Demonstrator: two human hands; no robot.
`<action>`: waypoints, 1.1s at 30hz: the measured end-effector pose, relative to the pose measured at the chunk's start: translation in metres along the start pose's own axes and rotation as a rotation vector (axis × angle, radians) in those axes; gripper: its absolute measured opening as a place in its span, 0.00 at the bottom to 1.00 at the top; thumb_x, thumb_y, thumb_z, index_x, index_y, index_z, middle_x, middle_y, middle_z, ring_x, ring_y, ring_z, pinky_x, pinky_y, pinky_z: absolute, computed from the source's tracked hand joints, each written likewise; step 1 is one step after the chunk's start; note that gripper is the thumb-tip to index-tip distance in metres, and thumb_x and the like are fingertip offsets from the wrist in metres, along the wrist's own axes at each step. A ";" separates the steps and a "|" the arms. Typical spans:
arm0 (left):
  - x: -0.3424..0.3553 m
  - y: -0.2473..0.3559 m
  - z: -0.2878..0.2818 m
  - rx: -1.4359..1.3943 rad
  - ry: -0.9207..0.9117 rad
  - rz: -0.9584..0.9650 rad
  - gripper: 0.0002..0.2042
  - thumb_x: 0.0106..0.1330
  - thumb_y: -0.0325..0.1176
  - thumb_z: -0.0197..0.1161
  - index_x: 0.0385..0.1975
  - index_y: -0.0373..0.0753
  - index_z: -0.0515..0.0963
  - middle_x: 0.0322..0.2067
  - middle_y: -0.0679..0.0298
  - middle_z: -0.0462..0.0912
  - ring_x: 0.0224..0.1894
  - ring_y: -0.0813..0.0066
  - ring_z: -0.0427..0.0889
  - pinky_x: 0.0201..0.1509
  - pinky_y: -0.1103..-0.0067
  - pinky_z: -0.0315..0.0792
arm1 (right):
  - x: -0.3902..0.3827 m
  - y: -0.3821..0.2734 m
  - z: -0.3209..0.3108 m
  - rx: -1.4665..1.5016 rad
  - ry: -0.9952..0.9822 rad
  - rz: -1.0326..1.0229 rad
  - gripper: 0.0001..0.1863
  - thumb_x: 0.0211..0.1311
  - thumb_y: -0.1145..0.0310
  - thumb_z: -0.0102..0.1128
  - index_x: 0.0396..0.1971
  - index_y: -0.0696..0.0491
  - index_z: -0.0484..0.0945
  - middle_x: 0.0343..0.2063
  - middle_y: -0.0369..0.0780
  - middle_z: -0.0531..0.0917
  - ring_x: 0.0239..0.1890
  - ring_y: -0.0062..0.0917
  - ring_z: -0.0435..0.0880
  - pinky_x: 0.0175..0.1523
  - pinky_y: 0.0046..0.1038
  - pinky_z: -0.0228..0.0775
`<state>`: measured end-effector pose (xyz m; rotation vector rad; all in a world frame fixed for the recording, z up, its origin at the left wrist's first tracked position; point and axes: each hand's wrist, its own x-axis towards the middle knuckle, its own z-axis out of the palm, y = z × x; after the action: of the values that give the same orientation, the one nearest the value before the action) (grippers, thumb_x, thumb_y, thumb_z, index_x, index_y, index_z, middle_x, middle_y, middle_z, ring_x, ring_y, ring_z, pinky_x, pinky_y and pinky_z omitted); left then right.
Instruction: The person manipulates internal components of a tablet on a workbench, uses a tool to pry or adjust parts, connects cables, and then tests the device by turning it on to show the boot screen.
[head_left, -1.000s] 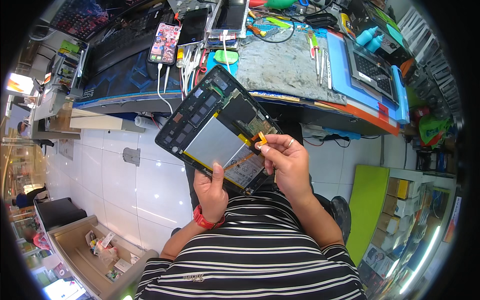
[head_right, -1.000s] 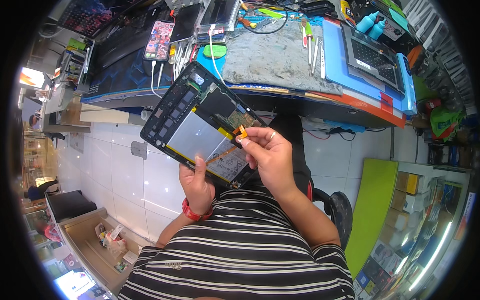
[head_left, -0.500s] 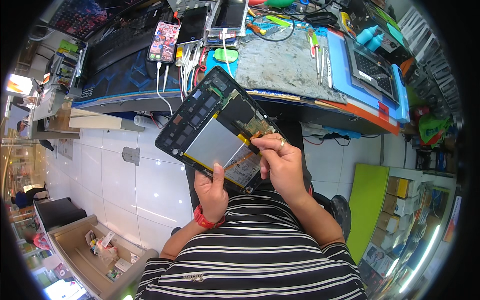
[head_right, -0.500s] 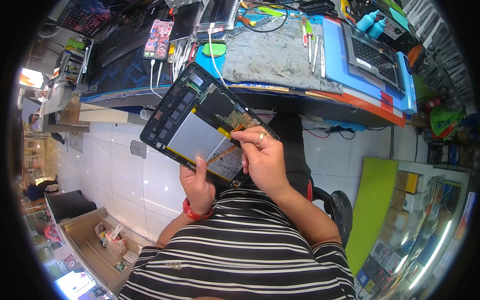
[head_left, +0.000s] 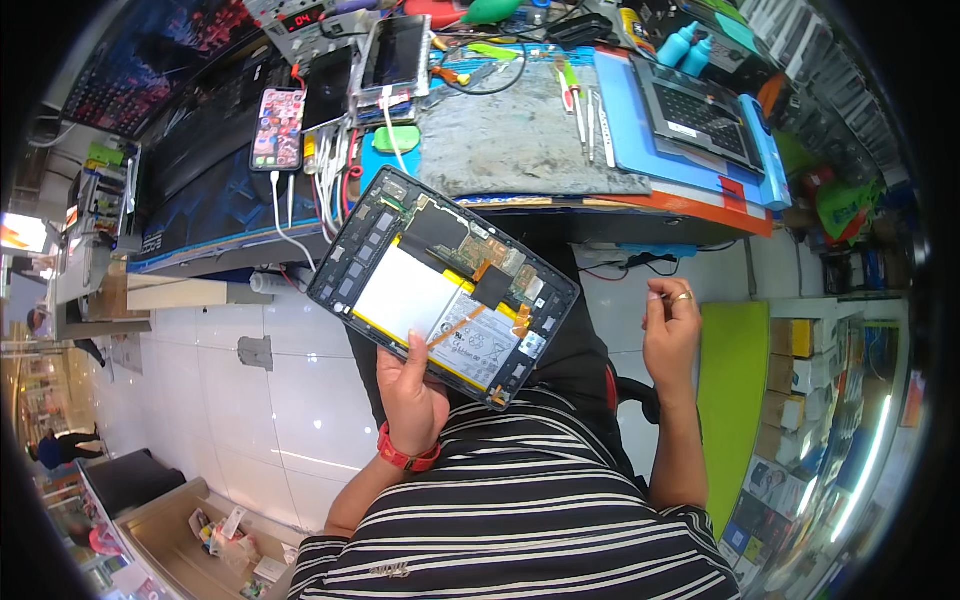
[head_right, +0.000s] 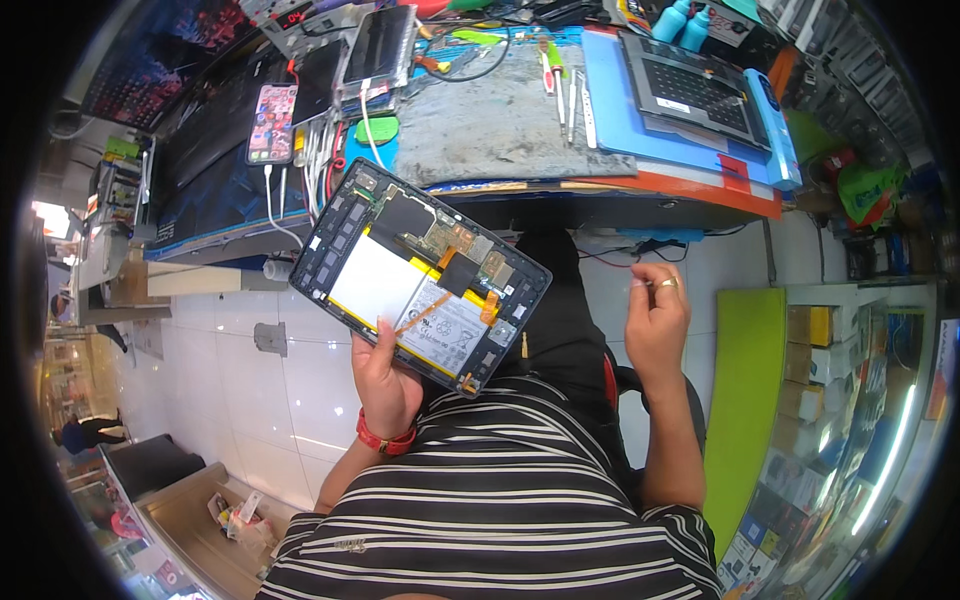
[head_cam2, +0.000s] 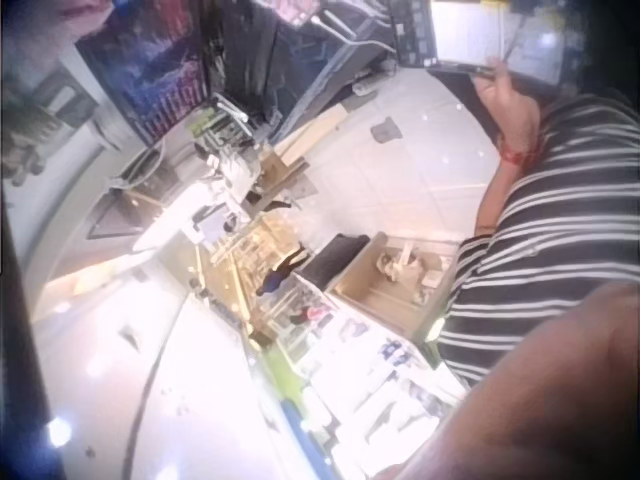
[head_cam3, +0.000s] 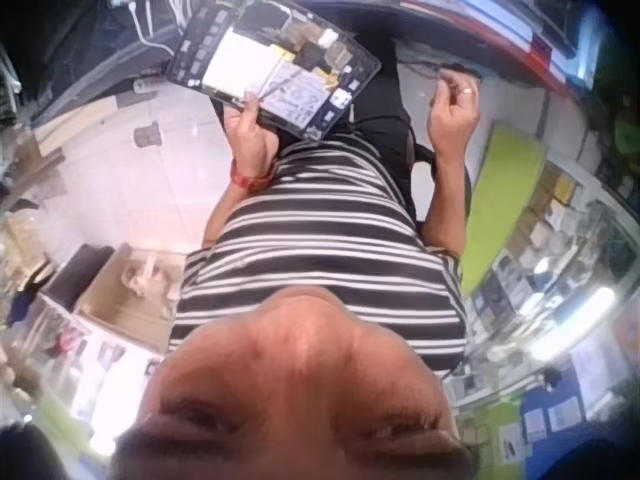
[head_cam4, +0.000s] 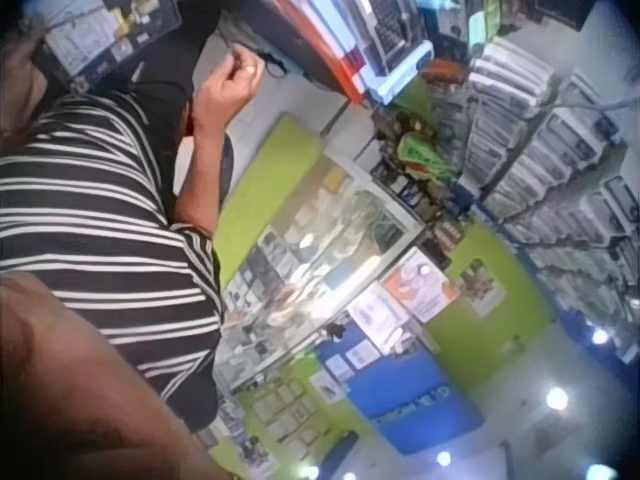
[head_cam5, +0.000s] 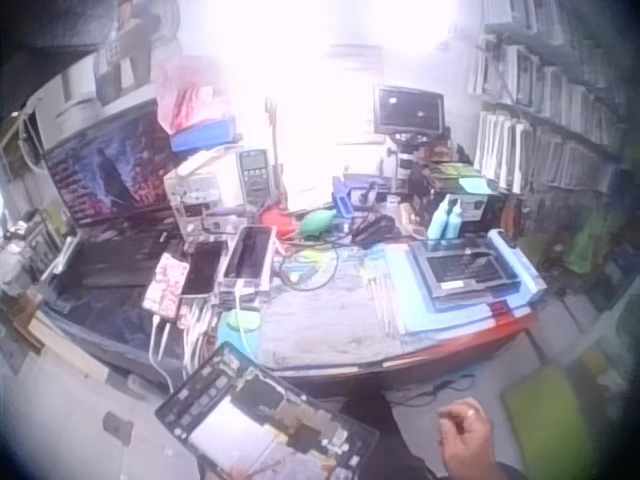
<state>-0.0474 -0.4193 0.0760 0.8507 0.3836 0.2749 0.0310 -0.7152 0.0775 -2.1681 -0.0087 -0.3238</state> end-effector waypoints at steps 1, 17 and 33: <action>0.001 0.001 0.010 -0.016 -0.028 -0.019 0.13 0.79 0.30 0.52 0.58 0.33 0.69 0.54 0.56 0.80 0.56 0.70 0.80 0.62 0.70 0.72 | -0.002 0.015 -0.006 -0.004 0.010 0.004 0.06 0.67 0.81 0.53 0.40 0.60 0.79 0.38 0.40 0.79 0.30 0.21 0.80 0.33 0.25 0.74; 0.007 -0.004 0.029 0.038 -0.127 -0.041 0.18 0.80 0.31 0.49 0.65 0.34 0.63 0.60 0.53 0.75 0.60 0.62 0.78 0.66 0.66 0.71 | -0.078 0.102 0.040 -0.512 -0.497 -0.004 0.09 0.57 0.78 0.55 0.37 0.59 0.81 0.34 0.50 0.82 0.36 0.48 0.85 0.43 0.46 0.78; 0.022 -0.028 0.072 -0.166 -0.225 -0.251 0.19 0.79 0.30 0.49 0.67 0.37 0.61 0.64 0.53 0.71 0.66 0.60 0.73 0.69 0.61 0.67 | 0.022 0.038 -0.033 -0.044 0.007 0.154 0.04 0.70 0.76 0.56 0.39 0.61 0.77 0.33 0.40 0.81 0.31 0.21 0.81 0.37 0.24 0.75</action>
<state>0.0060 -0.4768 0.0921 0.6540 0.2496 -0.0225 0.0498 -0.7662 0.0699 -2.1965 0.1694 -0.2448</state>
